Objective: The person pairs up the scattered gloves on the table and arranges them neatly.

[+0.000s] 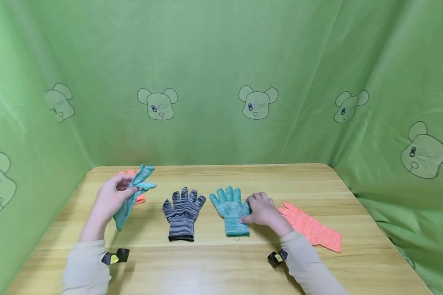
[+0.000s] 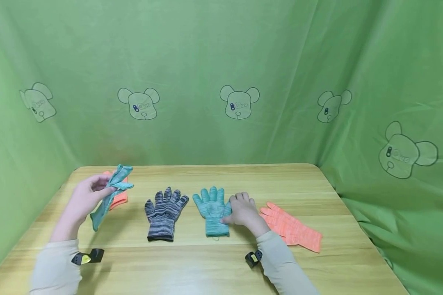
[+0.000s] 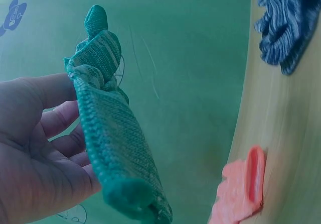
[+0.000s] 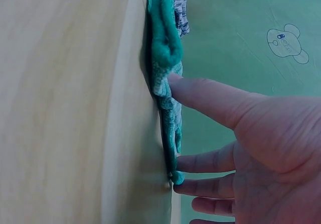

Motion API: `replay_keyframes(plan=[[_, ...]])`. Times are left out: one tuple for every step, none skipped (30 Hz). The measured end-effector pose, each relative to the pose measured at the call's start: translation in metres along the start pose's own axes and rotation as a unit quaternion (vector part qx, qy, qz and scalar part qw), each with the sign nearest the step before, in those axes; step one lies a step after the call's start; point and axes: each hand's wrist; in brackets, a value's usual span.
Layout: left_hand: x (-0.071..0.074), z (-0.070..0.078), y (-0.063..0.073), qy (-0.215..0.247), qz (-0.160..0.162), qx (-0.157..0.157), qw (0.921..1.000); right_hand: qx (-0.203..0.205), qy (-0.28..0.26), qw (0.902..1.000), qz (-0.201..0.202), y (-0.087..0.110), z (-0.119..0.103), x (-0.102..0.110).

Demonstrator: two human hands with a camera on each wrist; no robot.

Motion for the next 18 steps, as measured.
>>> replay_keyframes(plan=[[-0.002, 0.001, 0.000, 0.005, -0.001, 0.001, 1.0000, -0.001, -0.001, 1.0000, -0.001, 0.000, 0.000, 0.000], [-0.003, 0.003, -0.001, 0.009, -0.001, 0.000, 1.0000, -0.001, -0.001, 1.0000, -0.001, 0.000, 0.000, 0.000], [-0.005, 0.004, -0.001, 0.014, -0.002, -0.001, 0.9999, -0.002, -0.001, 1.0000, -0.002, 0.000, 0.000, 0.000], [-0.007, 0.005, -0.002, 0.019, -0.002, -0.003, 0.9998, -0.002, -0.001, 1.0000, -0.002, 0.000, 0.000, 0.000], [-0.008, 0.006, -0.003, 0.024, -0.003, -0.004, 0.9997, -0.002, -0.001, 1.0000, -0.002, 0.000, 0.000, 0.000], [-0.010, 0.008, -0.003, 0.030, -0.003, -0.005, 0.9995, -0.002, 0.000, 1.0000, -0.001, 0.000, 0.000, 0.000], [-0.011, 0.010, -0.004, 0.036, -0.002, -0.006, 0.9993, -0.001, 0.000, 1.0000, -0.001, -0.001, 0.000, 0.000], [-0.013, 0.011, -0.004, 0.040, -0.001, -0.007, 0.9992, 0.000, 0.001, 1.0000, -0.001, -0.001, 0.000, 0.000], [-0.014, 0.013, -0.005, 0.047, -0.001, -0.008, 0.9989, 0.000, 0.001, 1.0000, -0.001, -0.001, 0.000, 0.000], [-0.016, 0.015, -0.006, 0.053, -0.001, -0.008, 0.9986, 0.001, 0.001, 1.0000, -0.001, -0.001, 0.001, 0.000], [-0.017, 0.017, -0.006, 0.058, 0.000, -0.009, 0.9983, 0.002, 0.001, 1.0000, -0.001, -0.001, 0.001, 0.000], [-0.018, 0.019, -0.007, 0.062, 0.002, -0.012, 0.9980, 0.002, 0.001, 1.0000, 0.000, -0.001, 0.001, 0.000], [-0.021, 0.021, -0.008, 0.068, 0.002, -0.013, 0.9976, 0.003, 0.000, 1.0000, 0.000, 0.000, 0.001, 0.000], [-0.023, 0.022, -0.008, 0.075, 0.001, -0.012, 0.9971, 0.003, 0.000, 1.0000, -0.001, 0.000, 0.001, -0.001], [-0.025, 0.024, -0.009, 0.082, 0.001, -0.012, 0.9966, 0.003, -0.001, 1.0000, -0.001, 0.000, 0.001, -0.001], [-0.027, 0.026, -0.010, 0.087, 0.000, -0.011, 0.9962, 0.002, -0.001, 1.0000, -0.001, -0.001, 0.001, -0.001], [-0.030, 0.027, -0.011, 0.091, 0.000, -0.009, 0.9958, 0.003, -0.001, 1.0000, -0.001, -0.001, 0.001, -0.001], [-0.032, 0.028, -0.012, 0.097, -0.001, -0.008, 0.9953, 0.002, -0.001, 1.0000, -0.001, -0.001, 0.001, -0.001]])
Point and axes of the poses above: each hand's wrist, its own y-axis away from the middle knuckle, its own x-axis out of the back of the hand, z = x × y, and after that the axes turned 4 degrees about x, right-handed
